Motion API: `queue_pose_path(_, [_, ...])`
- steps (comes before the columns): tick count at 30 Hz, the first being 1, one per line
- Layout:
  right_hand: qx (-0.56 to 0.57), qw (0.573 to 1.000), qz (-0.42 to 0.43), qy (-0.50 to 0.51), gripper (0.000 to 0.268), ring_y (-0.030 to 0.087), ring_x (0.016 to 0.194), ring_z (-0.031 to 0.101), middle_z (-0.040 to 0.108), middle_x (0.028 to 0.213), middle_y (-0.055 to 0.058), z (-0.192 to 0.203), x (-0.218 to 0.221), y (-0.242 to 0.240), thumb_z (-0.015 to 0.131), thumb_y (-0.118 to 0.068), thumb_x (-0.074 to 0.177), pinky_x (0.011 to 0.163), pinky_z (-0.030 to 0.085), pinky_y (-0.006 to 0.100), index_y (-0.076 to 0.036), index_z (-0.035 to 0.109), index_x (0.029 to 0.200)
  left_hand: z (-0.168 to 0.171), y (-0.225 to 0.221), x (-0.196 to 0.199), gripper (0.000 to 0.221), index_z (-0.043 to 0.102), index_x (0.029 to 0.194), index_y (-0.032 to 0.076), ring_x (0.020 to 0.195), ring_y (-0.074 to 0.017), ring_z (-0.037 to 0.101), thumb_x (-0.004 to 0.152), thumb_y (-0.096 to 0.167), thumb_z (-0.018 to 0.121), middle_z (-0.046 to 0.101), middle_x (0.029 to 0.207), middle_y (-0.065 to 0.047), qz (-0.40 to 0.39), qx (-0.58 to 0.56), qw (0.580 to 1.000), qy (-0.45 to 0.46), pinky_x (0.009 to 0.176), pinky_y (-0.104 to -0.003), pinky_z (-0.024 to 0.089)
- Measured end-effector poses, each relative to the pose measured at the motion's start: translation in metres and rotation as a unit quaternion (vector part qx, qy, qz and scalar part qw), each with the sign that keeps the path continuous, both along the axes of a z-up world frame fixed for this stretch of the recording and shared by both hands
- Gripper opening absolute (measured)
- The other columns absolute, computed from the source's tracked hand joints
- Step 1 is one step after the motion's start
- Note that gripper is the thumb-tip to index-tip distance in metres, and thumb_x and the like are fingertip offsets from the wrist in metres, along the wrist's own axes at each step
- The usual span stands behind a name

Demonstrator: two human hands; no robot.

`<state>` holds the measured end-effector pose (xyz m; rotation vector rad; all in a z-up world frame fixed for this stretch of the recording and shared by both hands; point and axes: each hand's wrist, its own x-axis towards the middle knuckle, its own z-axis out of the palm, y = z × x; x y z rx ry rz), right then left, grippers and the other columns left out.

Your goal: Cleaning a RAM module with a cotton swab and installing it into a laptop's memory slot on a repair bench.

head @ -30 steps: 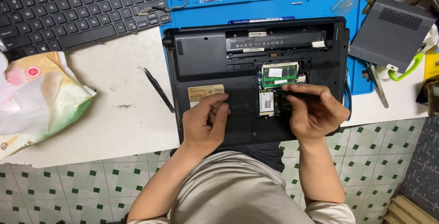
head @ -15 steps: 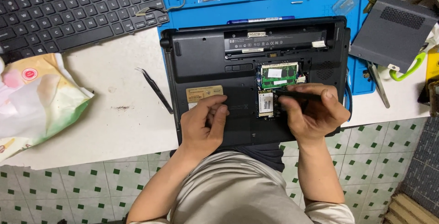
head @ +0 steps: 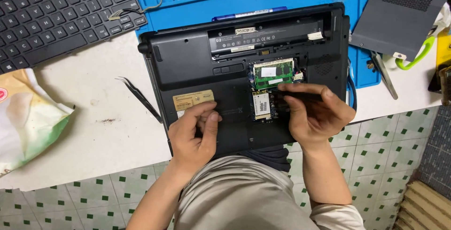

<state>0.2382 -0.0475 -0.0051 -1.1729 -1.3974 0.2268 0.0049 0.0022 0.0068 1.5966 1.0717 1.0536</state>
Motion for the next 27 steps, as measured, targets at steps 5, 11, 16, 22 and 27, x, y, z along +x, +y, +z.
queue_pose_path(5, [-0.014,1.000,-0.013,-0.017,0.068,0.045,0.077,0.074,0.065,0.093,0.034,-0.007,0.009,-0.003,0.077,0.014,0.089,0.071,0.062,0.047,0.000,0.031,0.138,0.015,0.013,0.007,0.022,0.072,0.112,0.001,0.058,-0.0271,0.068,0.090,-0.002,0.069,0.075,0.086,-0.013,-0.037,0.002,0.997,0.066,0.045,-0.034,0.054])
queue_pose_path(11, [-0.034,0.999,-0.003,-0.005,0.065,0.044,0.081,0.074,0.065,0.097,0.033,0.001,0.002,0.000,0.073,0.012,0.092,0.073,0.063,0.048,-0.001,0.029,0.139,0.023,0.029,0.030,0.030,0.071,0.118,0.004,0.077,-0.0384,0.069,0.088,0.002,0.073,0.068,0.100,-0.012,-0.100,0.064,0.979,0.164,0.062,-0.046,0.058])
queue_pose_path(16, [-0.052,0.998,-0.028,-0.002,0.063,0.042,0.079,0.075,0.067,0.096,0.033,0.003,0.001,-0.003,0.073,0.012,0.093,0.070,0.062,0.044,-0.001,0.029,0.137,0.031,0.037,0.047,0.040,0.069,0.122,0.007,0.072,-0.0354,0.068,0.084,-0.002,0.075,0.064,0.103,-0.007,-0.157,0.079,0.961,0.214,0.058,-0.047,0.057])
queue_pose_path(22, [-0.057,0.998,-0.025,-0.008,0.067,0.042,0.078,0.075,0.068,0.096,0.033,0.000,0.002,-0.001,0.076,0.012,0.091,0.067,0.062,0.043,0.000,0.029,0.137,0.023,0.038,0.054,0.043,0.062,0.130,0.006,0.062,-0.0384,0.063,0.089,-0.007,0.071,0.059,0.100,-0.009,-0.196,0.062,0.961,0.186,0.052,-0.050,0.054])
queue_pose_path(27, [-0.078,0.995,0.002,0.069,0.067,0.044,0.086,0.075,0.067,0.102,0.035,0.000,0.003,-0.004,0.069,0.014,0.094,0.072,0.064,0.045,-0.003,0.027,0.143,0.009,0.032,0.056,0.043,0.064,0.131,0.011,0.061,-0.0362,0.065,0.091,0.000,0.071,0.061,0.101,-0.006,-0.202,0.028,0.956,0.211,0.052,-0.049,0.053])
